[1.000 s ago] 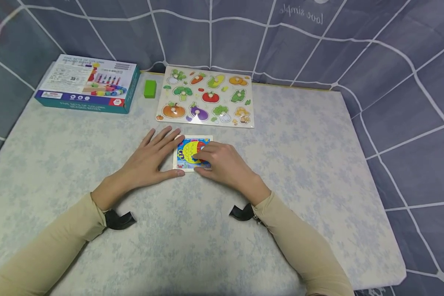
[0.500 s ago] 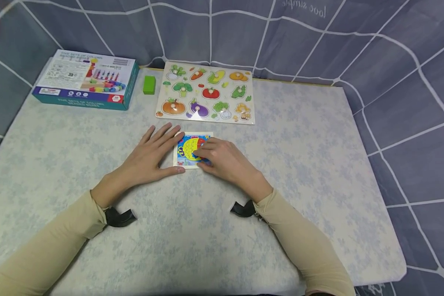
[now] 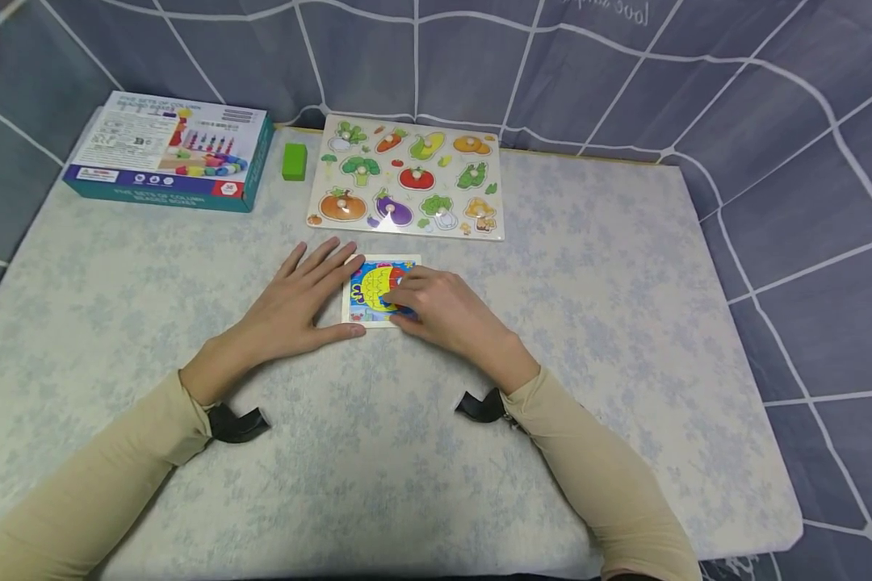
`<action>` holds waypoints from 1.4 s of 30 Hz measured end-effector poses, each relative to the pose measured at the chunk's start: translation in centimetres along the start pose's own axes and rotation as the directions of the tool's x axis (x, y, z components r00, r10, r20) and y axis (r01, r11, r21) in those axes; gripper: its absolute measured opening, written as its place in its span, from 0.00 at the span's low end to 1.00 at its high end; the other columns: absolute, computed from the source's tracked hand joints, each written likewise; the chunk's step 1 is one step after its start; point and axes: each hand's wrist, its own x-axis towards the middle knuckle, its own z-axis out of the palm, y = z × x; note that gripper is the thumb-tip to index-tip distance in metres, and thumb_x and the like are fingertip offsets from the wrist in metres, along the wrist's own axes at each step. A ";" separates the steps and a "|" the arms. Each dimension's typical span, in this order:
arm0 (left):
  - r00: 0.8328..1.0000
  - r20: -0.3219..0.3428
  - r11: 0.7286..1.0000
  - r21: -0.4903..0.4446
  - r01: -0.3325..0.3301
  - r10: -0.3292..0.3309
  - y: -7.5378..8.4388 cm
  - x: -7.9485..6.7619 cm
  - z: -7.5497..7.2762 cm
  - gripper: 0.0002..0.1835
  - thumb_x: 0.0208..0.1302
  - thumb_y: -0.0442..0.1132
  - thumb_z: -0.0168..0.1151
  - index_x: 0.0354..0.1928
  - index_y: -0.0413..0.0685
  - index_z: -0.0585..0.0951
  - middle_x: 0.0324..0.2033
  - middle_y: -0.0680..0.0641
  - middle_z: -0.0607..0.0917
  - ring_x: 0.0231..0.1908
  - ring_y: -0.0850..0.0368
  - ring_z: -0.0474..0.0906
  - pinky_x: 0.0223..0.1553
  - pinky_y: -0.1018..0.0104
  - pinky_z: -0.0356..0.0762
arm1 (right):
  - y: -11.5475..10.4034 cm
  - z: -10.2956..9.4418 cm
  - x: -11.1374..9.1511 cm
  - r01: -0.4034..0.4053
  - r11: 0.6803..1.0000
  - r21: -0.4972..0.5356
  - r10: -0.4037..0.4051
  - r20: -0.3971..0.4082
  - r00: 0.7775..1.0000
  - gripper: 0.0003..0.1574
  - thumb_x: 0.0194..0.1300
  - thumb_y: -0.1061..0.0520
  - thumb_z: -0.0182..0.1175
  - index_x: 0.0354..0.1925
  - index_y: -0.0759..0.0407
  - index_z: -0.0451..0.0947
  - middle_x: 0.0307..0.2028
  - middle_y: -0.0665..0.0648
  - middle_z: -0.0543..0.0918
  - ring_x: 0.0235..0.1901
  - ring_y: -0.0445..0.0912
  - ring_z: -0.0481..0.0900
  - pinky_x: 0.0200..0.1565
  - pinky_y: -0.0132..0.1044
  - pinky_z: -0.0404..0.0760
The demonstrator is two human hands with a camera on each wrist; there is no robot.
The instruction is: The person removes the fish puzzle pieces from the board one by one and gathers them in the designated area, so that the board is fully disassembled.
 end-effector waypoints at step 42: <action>1.000 0.006 1.000 -0.013 -0.007 0.008 0.0 0.1 -0.3 0.55 0.65 0.70 0.64 0.85 0.52 0.55 0.85 0.46 0.53 0.85 0.44 0.42 0.84 0.42 0.33 | 1.4 -1.8 -0.3 -0.055 0.997 0.054 0.048 0.119 0.992 0.26 0.61 0.57 0.79 0.57 0.60 0.87 0.50 0.57 0.90 0.52 0.50 0.86 0.60 0.45 0.86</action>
